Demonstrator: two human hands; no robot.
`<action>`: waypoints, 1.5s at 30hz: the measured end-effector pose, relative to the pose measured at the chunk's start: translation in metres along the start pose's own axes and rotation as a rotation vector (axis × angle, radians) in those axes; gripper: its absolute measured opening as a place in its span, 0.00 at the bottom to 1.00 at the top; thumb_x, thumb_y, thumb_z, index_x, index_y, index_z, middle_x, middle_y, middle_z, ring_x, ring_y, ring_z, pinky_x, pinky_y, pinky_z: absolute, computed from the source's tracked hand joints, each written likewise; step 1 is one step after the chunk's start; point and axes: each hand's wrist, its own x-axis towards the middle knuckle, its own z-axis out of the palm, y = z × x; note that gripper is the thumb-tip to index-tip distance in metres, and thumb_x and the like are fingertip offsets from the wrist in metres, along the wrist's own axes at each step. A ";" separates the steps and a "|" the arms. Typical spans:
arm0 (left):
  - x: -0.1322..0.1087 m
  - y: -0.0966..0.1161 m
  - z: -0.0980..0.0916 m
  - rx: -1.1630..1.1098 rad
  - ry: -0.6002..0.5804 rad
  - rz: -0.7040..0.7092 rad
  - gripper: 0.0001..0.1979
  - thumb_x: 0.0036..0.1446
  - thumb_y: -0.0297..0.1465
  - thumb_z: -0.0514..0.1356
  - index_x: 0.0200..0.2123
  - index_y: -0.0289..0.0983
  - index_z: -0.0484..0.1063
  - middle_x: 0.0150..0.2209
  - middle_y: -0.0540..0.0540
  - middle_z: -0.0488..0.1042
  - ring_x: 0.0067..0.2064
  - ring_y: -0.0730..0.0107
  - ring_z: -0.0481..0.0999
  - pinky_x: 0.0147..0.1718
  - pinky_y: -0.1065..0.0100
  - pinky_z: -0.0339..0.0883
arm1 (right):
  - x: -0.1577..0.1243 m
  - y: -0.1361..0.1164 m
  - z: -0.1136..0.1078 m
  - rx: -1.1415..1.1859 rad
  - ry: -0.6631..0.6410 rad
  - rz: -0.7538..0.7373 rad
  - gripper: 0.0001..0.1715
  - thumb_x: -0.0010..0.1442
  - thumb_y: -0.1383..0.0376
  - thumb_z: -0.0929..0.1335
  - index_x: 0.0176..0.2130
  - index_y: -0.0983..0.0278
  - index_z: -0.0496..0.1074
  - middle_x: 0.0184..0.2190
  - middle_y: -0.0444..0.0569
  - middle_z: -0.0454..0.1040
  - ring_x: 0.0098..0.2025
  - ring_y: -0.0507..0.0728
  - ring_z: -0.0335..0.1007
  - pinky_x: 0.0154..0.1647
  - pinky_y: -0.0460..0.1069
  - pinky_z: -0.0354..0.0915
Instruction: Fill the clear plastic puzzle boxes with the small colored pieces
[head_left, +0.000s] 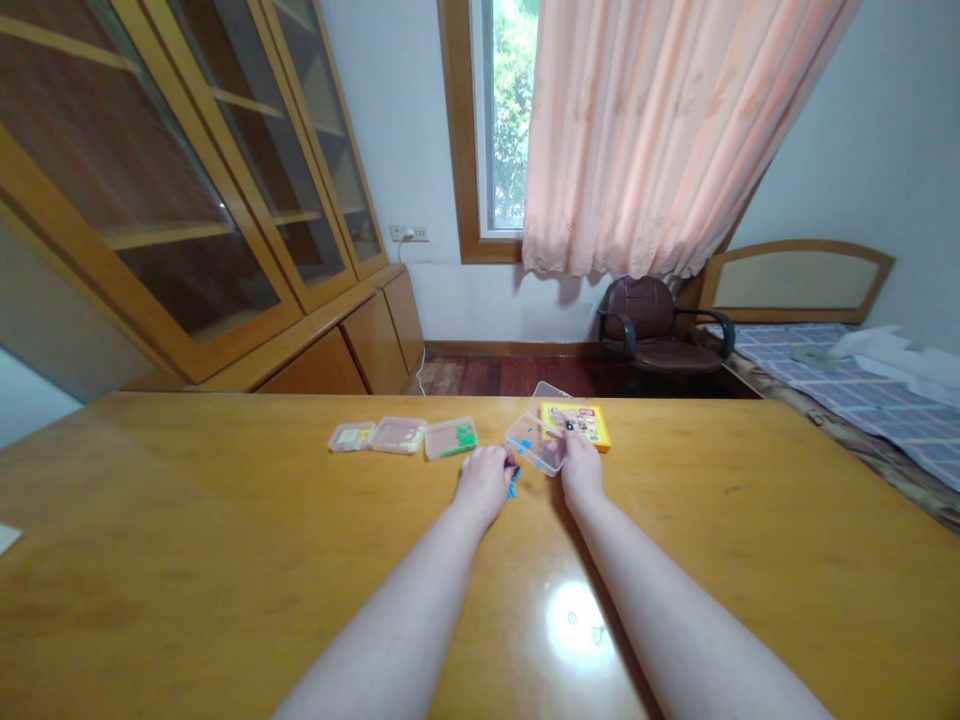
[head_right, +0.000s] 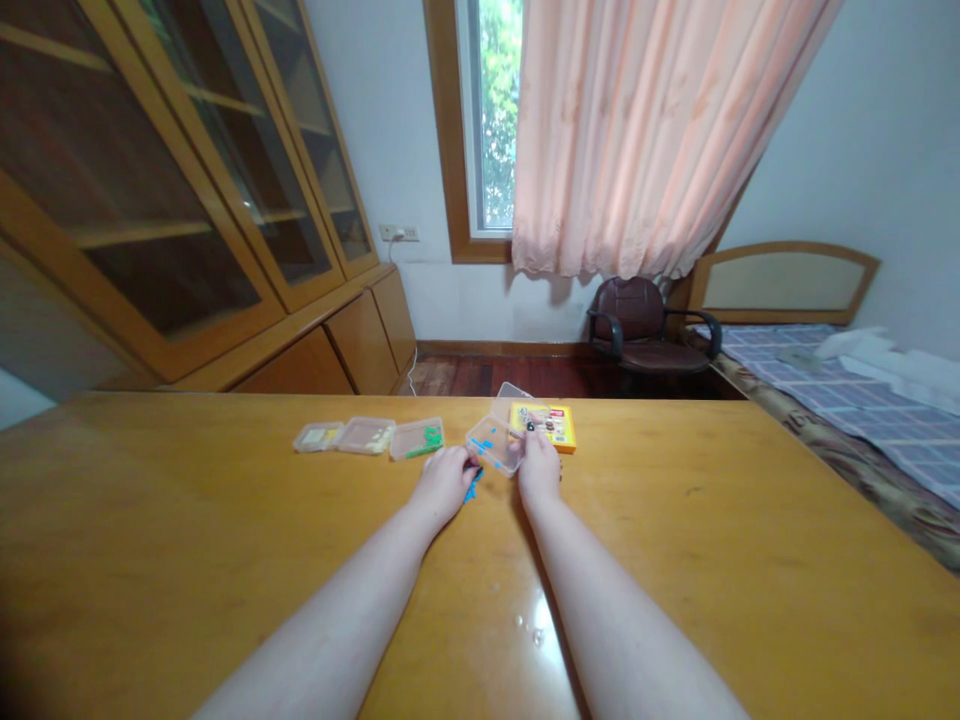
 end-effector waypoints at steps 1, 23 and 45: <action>0.000 0.000 0.000 -0.001 -0.003 0.001 0.04 0.53 0.31 0.58 0.33 0.39 0.70 0.34 0.48 0.73 0.40 0.64 0.69 0.40 0.66 0.59 | 0.000 0.000 0.000 -0.003 -0.001 -0.005 0.18 0.48 0.52 0.63 0.24 0.64 0.69 0.19 0.45 0.71 0.22 0.53 0.63 0.26 0.47 0.59; 0.001 0.001 -0.001 -0.044 -0.047 -0.034 0.04 0.53 0.31 0.57 0.34 0.38 0.70 0.36 0.47 0.73 0.40 0.66 0.70 0.40 0.68 0.59 | 0.005 0.008 -0.001 0.070 -0.017 0.001 0.16 0.49 0.54 0.63 0.24 0.64 0.69 0.20 0.44 0.72 0.23 0.53 0.65 0.27 0.47 0.60; 0.000 -0.004 -0.019 -0.427 0.545 -0.005 0.06 0.55 0.27 0.52 0.36 0.37 0.67 0.34 0.47 0.70 0.35 0.71 0.69 0.38 0.68 0.64 | 0.001 0.003 0.000 -0.053 -0.087 -0.025 0.16 0.48 0.54 0.63 0.22 0.63 0.69 0.19 0.44 0.71 0.23 0.54 0.64 0.27 0.47 0.60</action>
